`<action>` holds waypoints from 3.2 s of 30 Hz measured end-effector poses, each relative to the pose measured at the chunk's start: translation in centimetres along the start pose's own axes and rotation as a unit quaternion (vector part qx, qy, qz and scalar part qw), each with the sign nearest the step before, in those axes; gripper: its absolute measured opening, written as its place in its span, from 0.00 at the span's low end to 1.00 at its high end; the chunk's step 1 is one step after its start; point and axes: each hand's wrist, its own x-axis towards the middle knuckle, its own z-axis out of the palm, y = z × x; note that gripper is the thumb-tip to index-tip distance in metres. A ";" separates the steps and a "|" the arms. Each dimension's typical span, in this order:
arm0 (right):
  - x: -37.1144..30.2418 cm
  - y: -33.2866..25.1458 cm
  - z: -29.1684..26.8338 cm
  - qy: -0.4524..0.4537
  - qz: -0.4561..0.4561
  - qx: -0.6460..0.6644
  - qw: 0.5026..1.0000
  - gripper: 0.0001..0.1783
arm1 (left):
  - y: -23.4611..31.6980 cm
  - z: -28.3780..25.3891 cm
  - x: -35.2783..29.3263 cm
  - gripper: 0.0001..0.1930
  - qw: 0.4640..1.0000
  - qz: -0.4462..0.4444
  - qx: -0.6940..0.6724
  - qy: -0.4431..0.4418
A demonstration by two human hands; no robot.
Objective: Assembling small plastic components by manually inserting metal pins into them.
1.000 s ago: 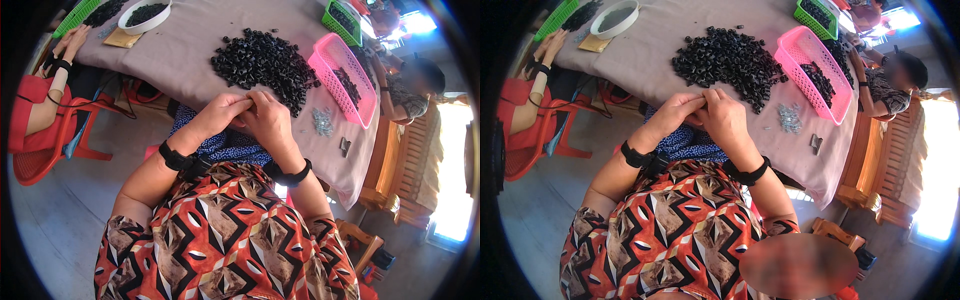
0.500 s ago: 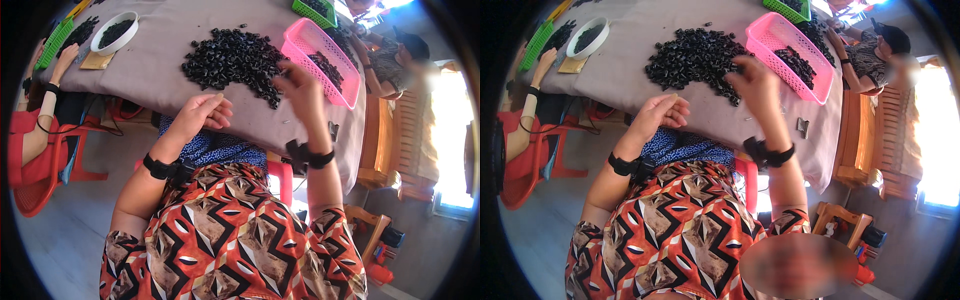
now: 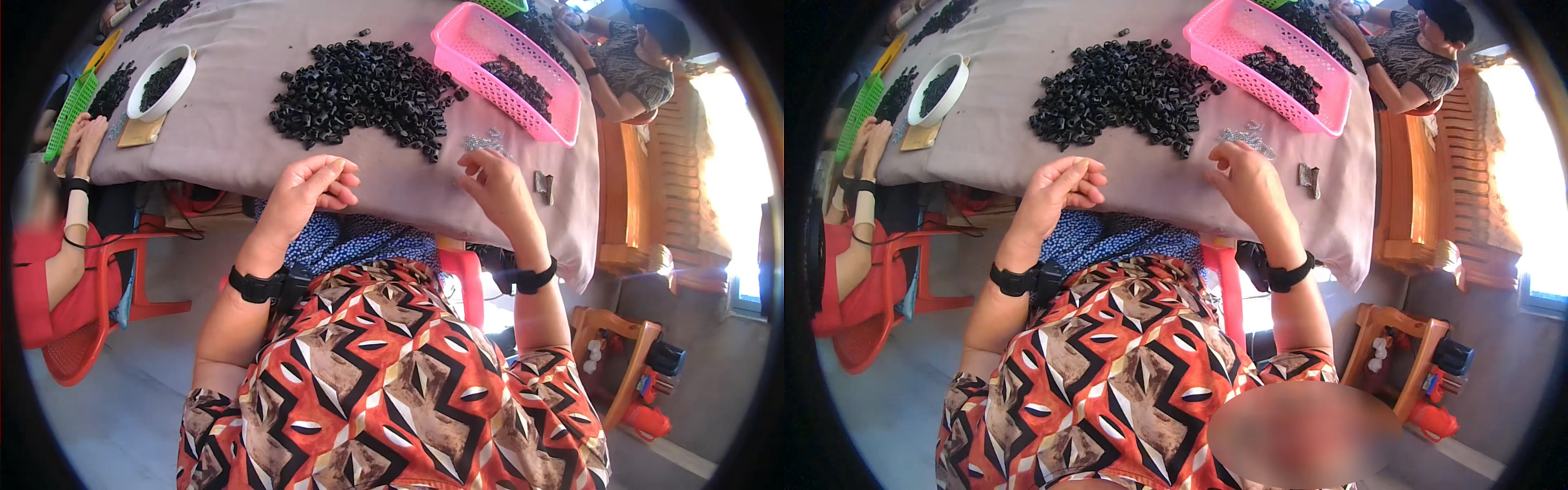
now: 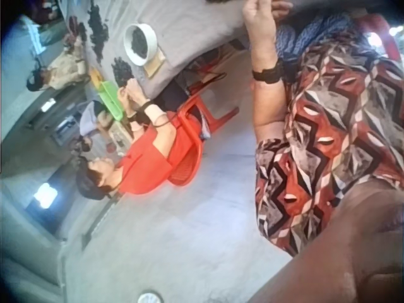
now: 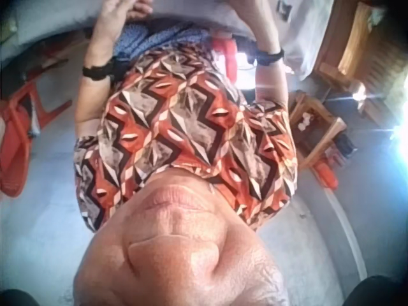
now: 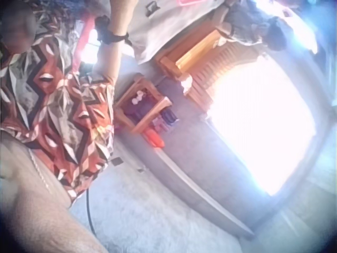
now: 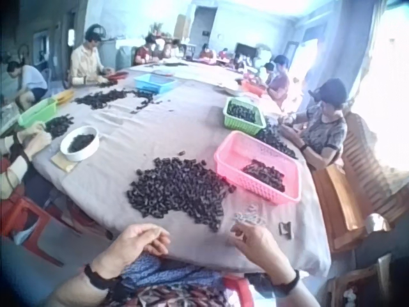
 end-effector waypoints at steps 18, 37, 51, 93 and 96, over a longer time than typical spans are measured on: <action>-1.7 0.7 2.6 0.075 0.052 0.131 0.987 0.07 | 2.6 -2.0 2.8 0.15 0.825 0.179 0.490 0.217; -1.7 0.2 2.1 0.036 0.119 0.286 0.950 0.04 | 2.5 -0.6 1.1 0.12 0.934 0.116 0.300 0.152; 1.9 -2.5 4.3 -0.062 0.040 0.281 0.957 0.04 | 2.4 2.4 2.8 0.10 0.833 0.249 0.491 0.063; 2.5 -9.8 8.4 0.019 -0.119 0.284 0.951 0.12 | 0.9 0.5 -1.4 0.09 0.999 0.040 0.031 0.008; 2.9 -9.6 8.2 0.027 -0.119 0.278 0.953 0.11 | 0.6 0.3 -1.2 0.09 0.998 0.053 -0.001 0.018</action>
